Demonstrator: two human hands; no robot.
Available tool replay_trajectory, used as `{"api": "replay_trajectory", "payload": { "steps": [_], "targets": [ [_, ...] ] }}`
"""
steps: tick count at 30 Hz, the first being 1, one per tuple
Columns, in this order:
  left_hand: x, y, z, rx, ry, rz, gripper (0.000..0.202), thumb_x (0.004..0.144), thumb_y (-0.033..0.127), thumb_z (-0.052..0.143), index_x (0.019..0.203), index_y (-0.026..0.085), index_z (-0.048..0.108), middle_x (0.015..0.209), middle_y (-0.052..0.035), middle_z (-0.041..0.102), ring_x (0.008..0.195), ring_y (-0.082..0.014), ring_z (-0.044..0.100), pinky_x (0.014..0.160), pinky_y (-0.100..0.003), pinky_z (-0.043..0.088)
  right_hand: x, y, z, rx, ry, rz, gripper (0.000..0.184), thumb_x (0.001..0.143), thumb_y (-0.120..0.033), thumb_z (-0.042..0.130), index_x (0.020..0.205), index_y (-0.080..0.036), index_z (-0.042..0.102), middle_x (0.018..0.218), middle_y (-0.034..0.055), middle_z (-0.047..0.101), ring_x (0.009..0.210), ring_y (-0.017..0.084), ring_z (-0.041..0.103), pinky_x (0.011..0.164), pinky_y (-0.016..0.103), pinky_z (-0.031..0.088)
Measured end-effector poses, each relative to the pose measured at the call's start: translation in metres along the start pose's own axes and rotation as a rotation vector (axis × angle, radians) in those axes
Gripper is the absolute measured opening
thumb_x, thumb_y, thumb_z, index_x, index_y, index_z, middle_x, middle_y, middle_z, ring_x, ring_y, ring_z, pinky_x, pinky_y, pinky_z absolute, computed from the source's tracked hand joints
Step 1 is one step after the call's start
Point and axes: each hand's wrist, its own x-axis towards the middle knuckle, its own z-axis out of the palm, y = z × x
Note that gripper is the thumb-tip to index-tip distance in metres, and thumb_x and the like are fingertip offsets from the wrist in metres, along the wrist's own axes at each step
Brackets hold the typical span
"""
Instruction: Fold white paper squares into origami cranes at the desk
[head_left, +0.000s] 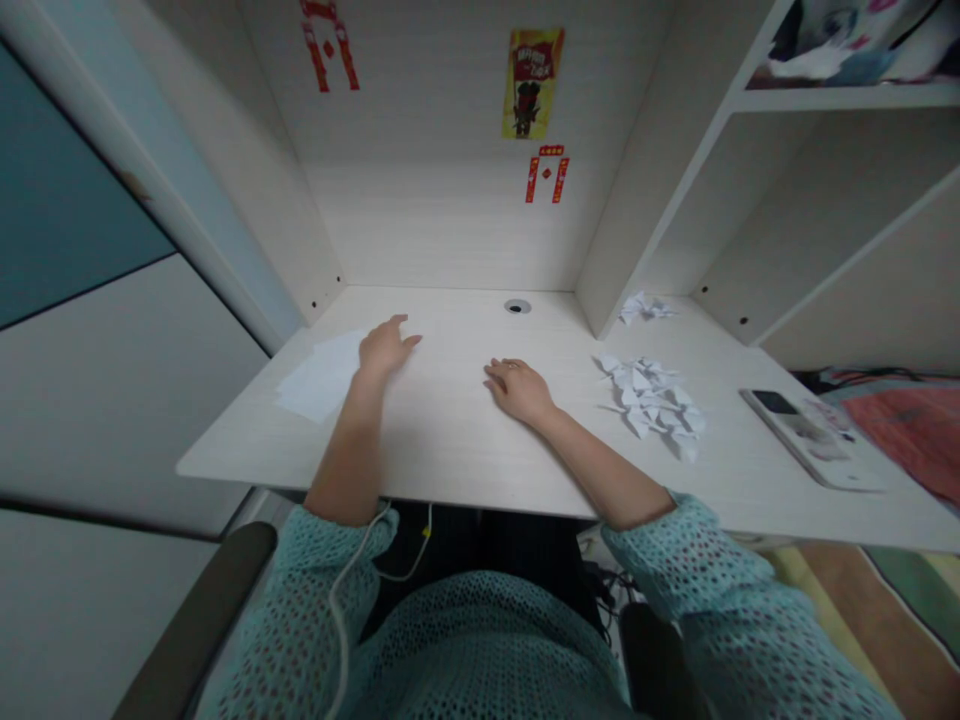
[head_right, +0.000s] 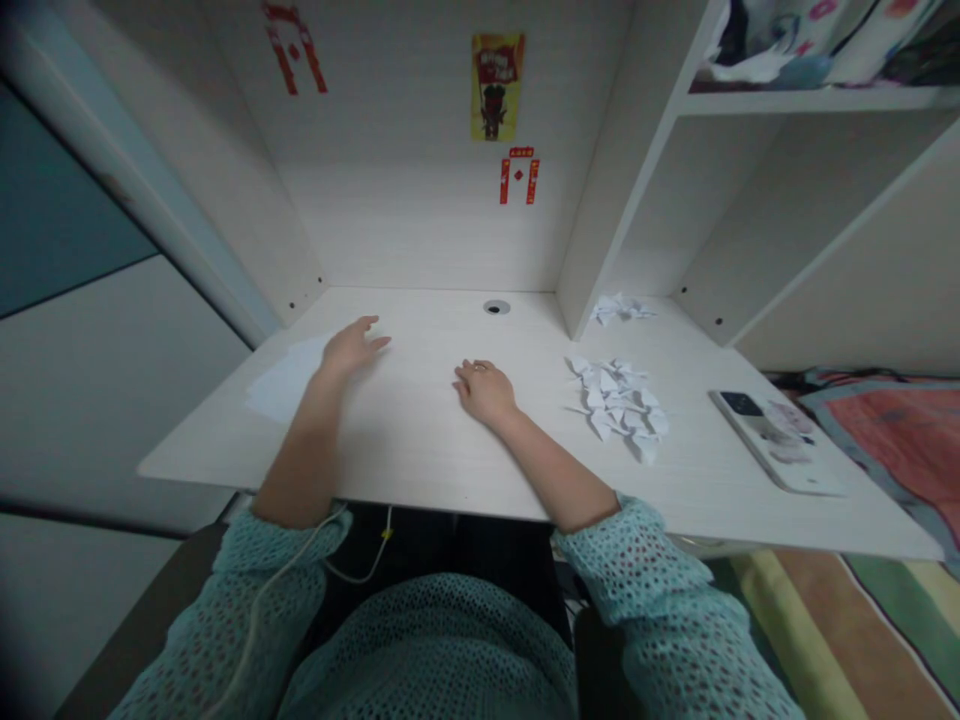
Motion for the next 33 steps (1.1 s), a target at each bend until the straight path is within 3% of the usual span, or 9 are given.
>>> {"api": "replay_trajectory", "payload": {
  "steps": [3,7,13,17,20,24,27,31,33],
  "targets": [
    [0.01,-0.05,-0.014,0.091,-0.074,-0.249,0.08,0.074,0.054,0.057,0.141,0.02,0.029,0.138,-0.0172,0.043,0.122,-0.0363,0.043,0.097,-0.048,0.035,0.0,0.001,0.0,0.0,0.011,-0.008,0.035,0.089,-0.033,0.043,0.118,-0.02,0.058,0.127,0.0061,0.057,0.118,0.023,0.048,0.096,0.035,0.041],
    [0.011,-0.089,-0.001,0.188,-0.083,-0.457,0.093,0.072,0.063,0.05,0.143,0.01,0.023,0.148,-0.0213,0.021,0.135,-0.0426,0.017,0.103,-0.063,0.016,0.0,0.0,0.0,-0.004,0.0,-0.009,0.035,0.089,-0.032,0.044,0.117,-0.02,0.059,0.127,0.0062,0.057,0.118,0.023,0.048,0.096,0.036,0.041],
    [0.01,-0.089,0.023,0.225,-0.029,-0.477,0.081,0.077,0.061,0.042,0.138,0.007,0.035,0.146,-0.0212,0.026,0.135,-0.0394,0.019,0.106,-0.059,0.009,0.001,0.0,0.0,0.009,-0.011,-0.011,0.035,0.088,-0.031,0.045,0.118,-0.019,0.059,0.128,0.0083,0.056,0.119,0.024,0.047,0.096,0.038,0.041],
    [0.01,-0.088,0.02,0.266,0.011,-0.48,0.074,0.073,0.063,0.046,0.128,0.012,0.05,0.139,-0.0204,0.04,0.133,-0.0435,0.021,0.103,-0.063,0.004,0.001,0.001,0.0,0.008,-0.008,-0.019,0.035,0.088,-0.032,0.045,0.118,-0.019,0.059,0.127,0.008,0.057,0.119,0.024,0.048,0.096,0.037,0.041],
    [0.009,-0.087,0.012,0.244,0.077,-0.473,0.068,0.07,0.062,0.053,0.119,0.015,0.057,0.127,-0.0211,0.053,0.126,-0.0444,0.034,0.1,-0.066,0.009,0.001,0.001,0.0,0.0,-0.009,-0.016,0.036,0.089,-0.033,0.044,0.118,-0.019,0.059,0.127,0.0079,0.057,0.119,0.024,0.048,0.097,0.037,0.041],
    [0.005,-0.071,-0.002,0.001,0.25,-0.333,0.06,0.073,0.061,0.053,0.112,0.017,0.061,0.109,-0.0194,0.063,0.109,-0.0399,0.052,0.092,-0.058,0.034,0.001,0.0,0.0,0.011,-0.009,-0.015,0.035,0.088,-0.031,0.045,0.117,-0.019,0.059,0.127,0.0077,0.057,0.119,0.024,0.048,0.098,0.037,0.04],
    [0.003,-0.039,-0.003,-0.337,0.365,-0.167,0.052,0.074,0.059,0.053,0.1,0.015,0.065,0.098,-0.0136,0.066,0.099,-0.0329,0.058,0.084,-0.047,0.045,0.001,0.0,-0.001,0.07,0.017,0.006,0.034,0.087,-0.033,0.047,0.115,-0.02,0.061,0.124,0.007,0.06,0.117,0.023,0.05,0.097,0.036,0.04],
    [-0.003,0.015,0.023,-1.054,0.0,-0.049,0.051,0.074,0.052,0.059,0.103,0.011,0.063,0.099,-0.0113,0.066,0.09,-0.0221,0.062,0.074,-0.033,0.054,0.006,0.002,-0.001,0.284,0.119,0.141,0.037,0.086,-0.042,0.047,0.115,-0.022,0.061,0.114,0.0073,0.065,0.109,0.022,0.056,0.095,0.035,0.041],
    [-0.009,0.037,0.042,-1.182,-0.2,-0.039,0.052,0.069,0.051,0.065,0.104,0.012,0.063,0.104,-0.0119,0.065,0.093,-0.0222,0.062,0.073,-0.033,0.055,0.011,0.006,0.002,0.445,0.202,0.24,0.04,0.086,-0.046,0.046,0.113,-0.022,0.062,0.111,0.0074,0.066,0.105,0.02,0.059,0.093,0.034,0.043]
  ]
}}
